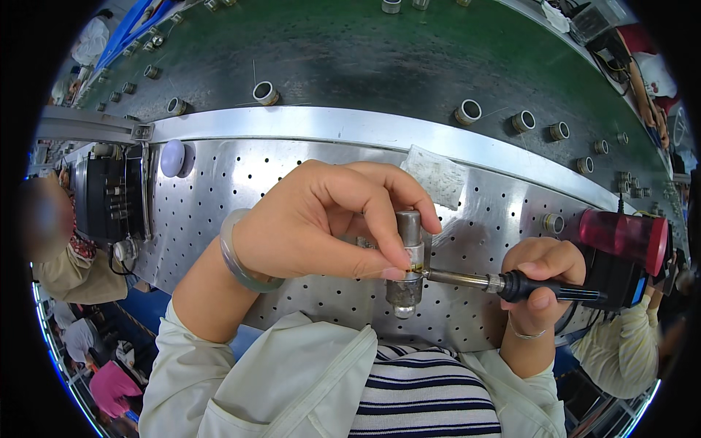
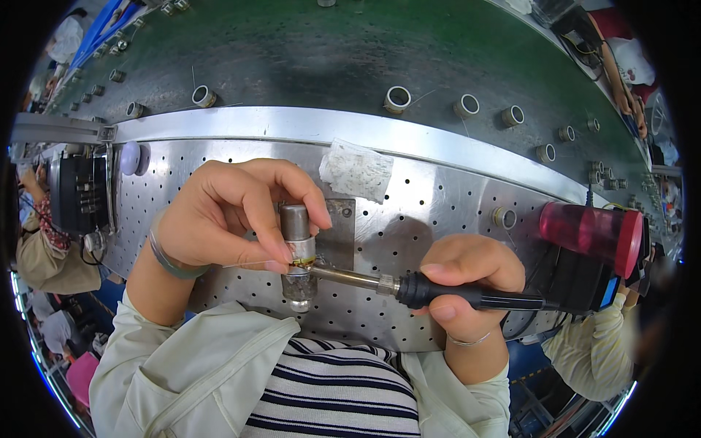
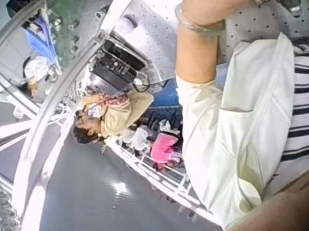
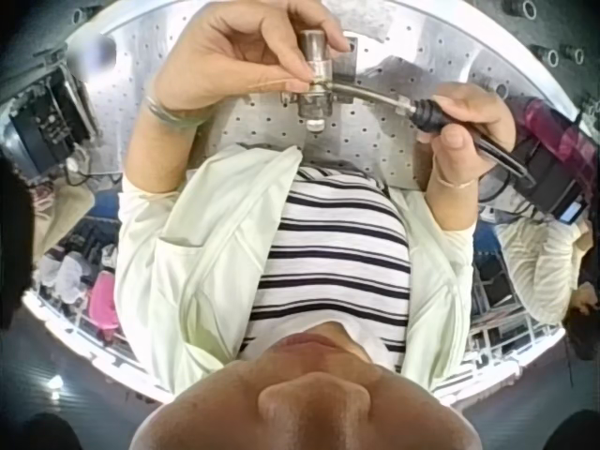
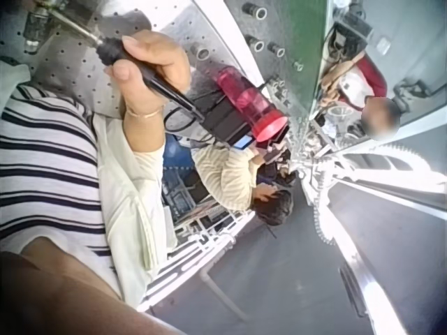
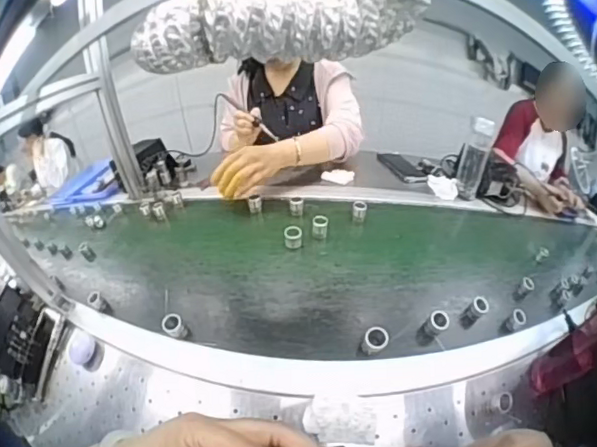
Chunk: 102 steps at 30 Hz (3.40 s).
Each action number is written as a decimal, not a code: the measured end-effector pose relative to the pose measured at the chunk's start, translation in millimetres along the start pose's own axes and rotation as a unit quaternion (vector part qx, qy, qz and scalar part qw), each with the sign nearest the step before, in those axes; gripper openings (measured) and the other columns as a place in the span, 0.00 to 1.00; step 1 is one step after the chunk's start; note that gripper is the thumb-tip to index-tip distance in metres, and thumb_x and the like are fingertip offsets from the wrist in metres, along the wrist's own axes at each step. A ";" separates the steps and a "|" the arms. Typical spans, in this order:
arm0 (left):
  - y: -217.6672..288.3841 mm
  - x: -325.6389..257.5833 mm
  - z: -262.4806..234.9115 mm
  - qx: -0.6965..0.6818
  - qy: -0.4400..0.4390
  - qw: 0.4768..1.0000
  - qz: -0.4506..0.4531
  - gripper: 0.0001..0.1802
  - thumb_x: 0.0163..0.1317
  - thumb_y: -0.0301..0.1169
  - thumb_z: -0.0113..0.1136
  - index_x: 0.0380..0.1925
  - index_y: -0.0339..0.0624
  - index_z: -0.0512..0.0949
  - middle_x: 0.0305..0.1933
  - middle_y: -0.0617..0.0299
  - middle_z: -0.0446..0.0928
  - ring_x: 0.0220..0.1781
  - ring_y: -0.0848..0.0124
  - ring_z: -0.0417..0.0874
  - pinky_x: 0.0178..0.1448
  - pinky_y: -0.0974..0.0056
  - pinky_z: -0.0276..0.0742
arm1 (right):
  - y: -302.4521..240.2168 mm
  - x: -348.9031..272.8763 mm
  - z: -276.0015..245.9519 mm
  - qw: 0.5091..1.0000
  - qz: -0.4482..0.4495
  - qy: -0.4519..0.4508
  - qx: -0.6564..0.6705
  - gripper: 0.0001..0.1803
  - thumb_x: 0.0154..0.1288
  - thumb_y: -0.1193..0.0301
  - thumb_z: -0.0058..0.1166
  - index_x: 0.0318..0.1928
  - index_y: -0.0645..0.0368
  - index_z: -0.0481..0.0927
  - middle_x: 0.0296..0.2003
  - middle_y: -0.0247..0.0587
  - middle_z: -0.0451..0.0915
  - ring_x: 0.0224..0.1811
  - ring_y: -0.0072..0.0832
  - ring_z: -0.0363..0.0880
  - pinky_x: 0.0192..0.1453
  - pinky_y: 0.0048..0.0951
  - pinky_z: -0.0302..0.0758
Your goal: The person uses a soldering iron to solder small cylindrical metal components held in a fixture. They repeatedly pick up components from a conveyor belt, apply solder, and place the finished items back on the belt.
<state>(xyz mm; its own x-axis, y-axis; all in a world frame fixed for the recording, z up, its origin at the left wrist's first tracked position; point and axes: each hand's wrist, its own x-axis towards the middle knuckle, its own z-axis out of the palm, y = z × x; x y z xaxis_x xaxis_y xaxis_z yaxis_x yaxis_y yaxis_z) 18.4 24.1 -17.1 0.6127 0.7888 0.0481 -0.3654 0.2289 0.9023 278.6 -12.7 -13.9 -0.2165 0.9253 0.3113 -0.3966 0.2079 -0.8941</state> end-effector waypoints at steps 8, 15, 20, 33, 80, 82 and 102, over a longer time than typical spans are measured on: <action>0.4 0.1 -0.2 0.010 -0.003 1.000 -0.002 0.09 0.42 0.16 0.69 0.23 0.39 0.82 0.46 0.43 0.76 0.48 0.61 0.78 0.54 0.63 0.72 | 0.3 -0.4 -1.4 1.000 0.006 -0.003 -0.003 0.15 0.52 0.73 0.66 0.35 0.69 0.74 0.21 0.45 0.77 0.16 0.26 0.76 0.19 0.21 0.72; 1.9 -0.6 -4.8 0.028 -0.030 0.999 -0.008 0.10 0.45 0.16 0.66 0.30 0.36 0.83 0.47 0.42 0.76 0.49 0.61 0.78 0.52 0.64 0.74 | -1.2 1.9 -0.4 1.000 0.004 -0.012 -0.009 0.15 0.52 0.74 0.65 0.35 0.69 0.74 0.20 0.45 0.77 0.16 0.26 0.76 0.19 0.21 0.72; 4.3 3.7 -0.1 -0.061 -0.007 0.996 -0.070 0.23 0.50 0.17 0.62 0.49 0.28 0.74 0.45 0.42 0.77 0.46 0.67 0.79 0.41 0.73 0.77 | 1.6 1.0 -3.8 0.999 -0.020 -0.025 -0.029 0.14 0.53 0.74 0.65 0.35 0.69 0.73 0.20 0.45 0.77 0.15 0.26 0.76 0.19 0.21 0.72; 8.9 1.9 8.0 -0.048 0.008 0.995 -0.082 0.37 0.47 0.18 0.66 0.59 0.25 0.63 0.42 0.43 0.77 0.42 0.70 0.80 0.40 0.76 0.77 | -2.1 0.9 -2.5 0.998 -0.024 -0.038 -0.036 0.15 0.51 0.76 0.66 0.35 0.69 0.74 0.21 0.45 0.77 0.16 0.27 0.76 0.19 0.23 0.71; 0.8 1.8 0.8 -0.082 0.034 0.984 -0.155 0.41 0.44 0.17 0.68 0.61 0.26 0.61 0.40 0.47 0.79 0.41 0.70 0.82 0.43 0.74 0.81 | 2.0 0.6 -6.0 0.998 -0.035 -0.045 -0.039 0.14 0.53 0.75 0.64 0.35 0.69 0.74 0.21 0.45 0.77 0.16 0.27 0.77 0.19 0.22 0.72; 3.4 2.0 2.4 -0.072 0.041 0.984 -0.157 0.41 0.44 0.16 0.68 0.61 0.26 0.61 0.40 0.48 0.79 0.42 0.70 0.82 0.44 0.73 0.81 | 2.4 0.0 -6.6 0.997 -0.040 -0.049 -0.041 0.14 0.53 0.75 0.65 0.34 0.69 0.74 0.21 0.45 0.77 0.16 0.27 0.77 0.19 0.22 0.72; 6.7 -1.7 12.0 -0.091 0.064 0.982 -0.154 0.41 0.46 0.19 0.66 0.62 0.27 0.59 0.40 0.52 0.77 0.40 0.74 0.79 0.44 0.75 0.77 | 0.0 0.5 -1.8 1.000 -0.002 -0.010 -0.006 0.14 0.53 0.74 0.65 0.35 0.68 0.74 0.20 0.45 0.77 0.16 0.26 0.77 0.20 0.21 0.72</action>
<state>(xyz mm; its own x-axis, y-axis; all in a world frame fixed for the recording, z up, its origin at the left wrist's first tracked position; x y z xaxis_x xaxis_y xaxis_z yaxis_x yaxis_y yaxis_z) 23.3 17.5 -6.0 0.6256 0.7283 -0.2796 -0.3022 0.5567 0.7738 280.2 -11.6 -14.3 -0.2324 0.9178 0.3219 -0.3879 0.2160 -0.8960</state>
